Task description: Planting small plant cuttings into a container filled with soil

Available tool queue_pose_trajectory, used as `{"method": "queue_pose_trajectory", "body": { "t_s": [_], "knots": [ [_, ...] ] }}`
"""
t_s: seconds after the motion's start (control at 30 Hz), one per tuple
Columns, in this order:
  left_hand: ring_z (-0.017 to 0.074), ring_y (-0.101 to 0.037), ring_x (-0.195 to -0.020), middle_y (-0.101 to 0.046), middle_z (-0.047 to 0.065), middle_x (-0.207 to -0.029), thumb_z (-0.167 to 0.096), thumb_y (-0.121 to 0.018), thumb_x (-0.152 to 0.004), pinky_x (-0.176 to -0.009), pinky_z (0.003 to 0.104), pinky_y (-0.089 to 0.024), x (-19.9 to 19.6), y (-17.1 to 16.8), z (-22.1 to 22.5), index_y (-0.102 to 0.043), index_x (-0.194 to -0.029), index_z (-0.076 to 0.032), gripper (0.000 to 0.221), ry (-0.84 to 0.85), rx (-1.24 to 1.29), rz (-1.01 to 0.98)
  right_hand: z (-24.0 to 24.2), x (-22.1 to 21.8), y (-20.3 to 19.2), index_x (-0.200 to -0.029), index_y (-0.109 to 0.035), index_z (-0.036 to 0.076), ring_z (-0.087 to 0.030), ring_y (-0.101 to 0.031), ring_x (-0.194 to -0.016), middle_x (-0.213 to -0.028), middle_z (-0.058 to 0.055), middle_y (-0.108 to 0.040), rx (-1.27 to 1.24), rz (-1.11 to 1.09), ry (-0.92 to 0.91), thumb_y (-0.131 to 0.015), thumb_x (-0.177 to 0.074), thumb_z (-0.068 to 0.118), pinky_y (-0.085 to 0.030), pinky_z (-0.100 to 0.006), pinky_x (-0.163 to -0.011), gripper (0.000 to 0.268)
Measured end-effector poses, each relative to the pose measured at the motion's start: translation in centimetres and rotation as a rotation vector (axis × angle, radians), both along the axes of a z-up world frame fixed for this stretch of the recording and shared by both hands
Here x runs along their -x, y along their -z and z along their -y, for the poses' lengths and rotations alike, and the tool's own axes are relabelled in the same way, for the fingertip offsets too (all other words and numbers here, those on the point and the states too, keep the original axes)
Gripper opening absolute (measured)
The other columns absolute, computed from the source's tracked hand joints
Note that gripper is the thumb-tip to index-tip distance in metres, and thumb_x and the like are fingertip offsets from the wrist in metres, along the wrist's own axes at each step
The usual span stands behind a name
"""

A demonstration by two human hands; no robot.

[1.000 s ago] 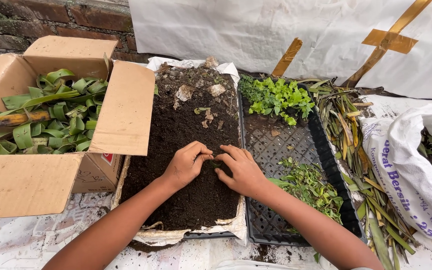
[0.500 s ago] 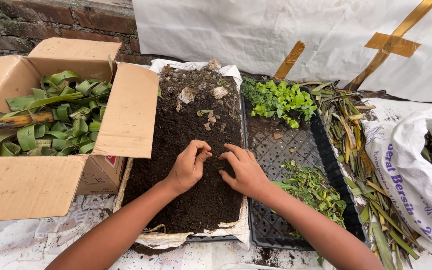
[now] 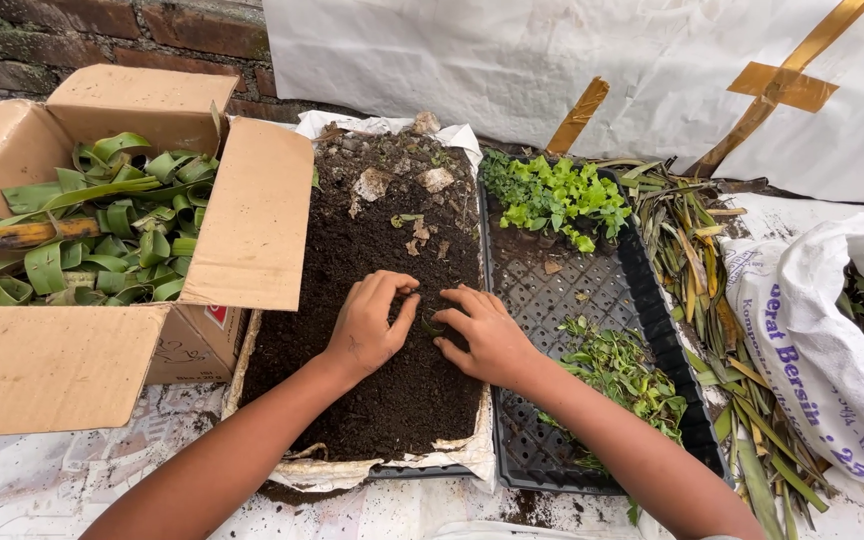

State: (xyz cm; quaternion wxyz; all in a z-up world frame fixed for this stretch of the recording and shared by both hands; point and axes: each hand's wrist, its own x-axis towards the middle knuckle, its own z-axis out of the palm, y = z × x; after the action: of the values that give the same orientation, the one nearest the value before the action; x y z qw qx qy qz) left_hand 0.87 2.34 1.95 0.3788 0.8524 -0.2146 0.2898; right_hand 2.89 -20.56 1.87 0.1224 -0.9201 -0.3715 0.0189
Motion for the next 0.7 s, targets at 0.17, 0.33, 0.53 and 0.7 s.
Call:
{"method": "queue_pose_trajectory", "body": {
  "t_s": [0.17,0.33,0.53,0.7],
  "knots": [
    [0.0222,-0.066,-0.105,-0.070,0.004,-0.102,-0.021,-0.069,-0.095,-0.093,0.037,-0.050,0.6,0.3,0.4,-0.060,-0.129,-0.011,0.037,0.195,-0.157,-0.096,1.3,0.1,-1.4,-0.135,-0.064,0.015,-0.043,-0.055,-0.142,-0.151,-0.013,-0.052,-0.076,-0.007,-0.003,-0.070,-0.099,0.031,-0.044,-0.062,-0.118,0.040],
    [0.0188,-0.063,-0.107,-0.073,0.002,-0.102,-0.028,-0.070,-0.093,-0.099,0.037,-0.045,0.1,1.9,0.7,-0.047,-0.145,-0.010,0.060,0.186,-0.403,-0.013,5.9,-1.0,-1.6,-0.127,-0.071,0.013,-0.033,-0.077,-0.113,-0.120,-0.008,-0.071,-0.271,0.020,0.108,-0.069,-0.100,0.013,-0.061,-0.049,-0.099,0.027],
    [0.0172,-0.062,-0.103,-0.071,0.002,-0.100,-0.025,-0.066,-0.096,-0.096,0.035,-0.046,-0.3,2.9,1.3,-0.051,-0.134,-0.009,0.045,0.184,-0.571,0.029,14.2,-2.5,-4.0,-0.114,-0.080,0.008,-0.030,-0.080,-0.091,-0.098,-0.012,-0.081,-0.348,0.101,0.382,-0.073,-0.099,0.007,-0.064,-0.042,-0.081,0.017],
    [0.0187,-0.062,-0.106,-0.071,0.004,-0.099,-0.024,-0.063,-0.099,-0.097,0.034,-0.045,0.3,2.3,1.8,-0.050,-0.138,-0.007,0.045,0.154,-0.637,0.054,19.9,-3.0,-3.2,-0.122,-0.077,0.007,-0.035,-0.078,-0.100,-0.105,-0.015,-0.079,-0.130,0.030,0.550,-0.064,-0.102,0.008,-0.061,-0.050,-0.093,0.023]
  ]
}}
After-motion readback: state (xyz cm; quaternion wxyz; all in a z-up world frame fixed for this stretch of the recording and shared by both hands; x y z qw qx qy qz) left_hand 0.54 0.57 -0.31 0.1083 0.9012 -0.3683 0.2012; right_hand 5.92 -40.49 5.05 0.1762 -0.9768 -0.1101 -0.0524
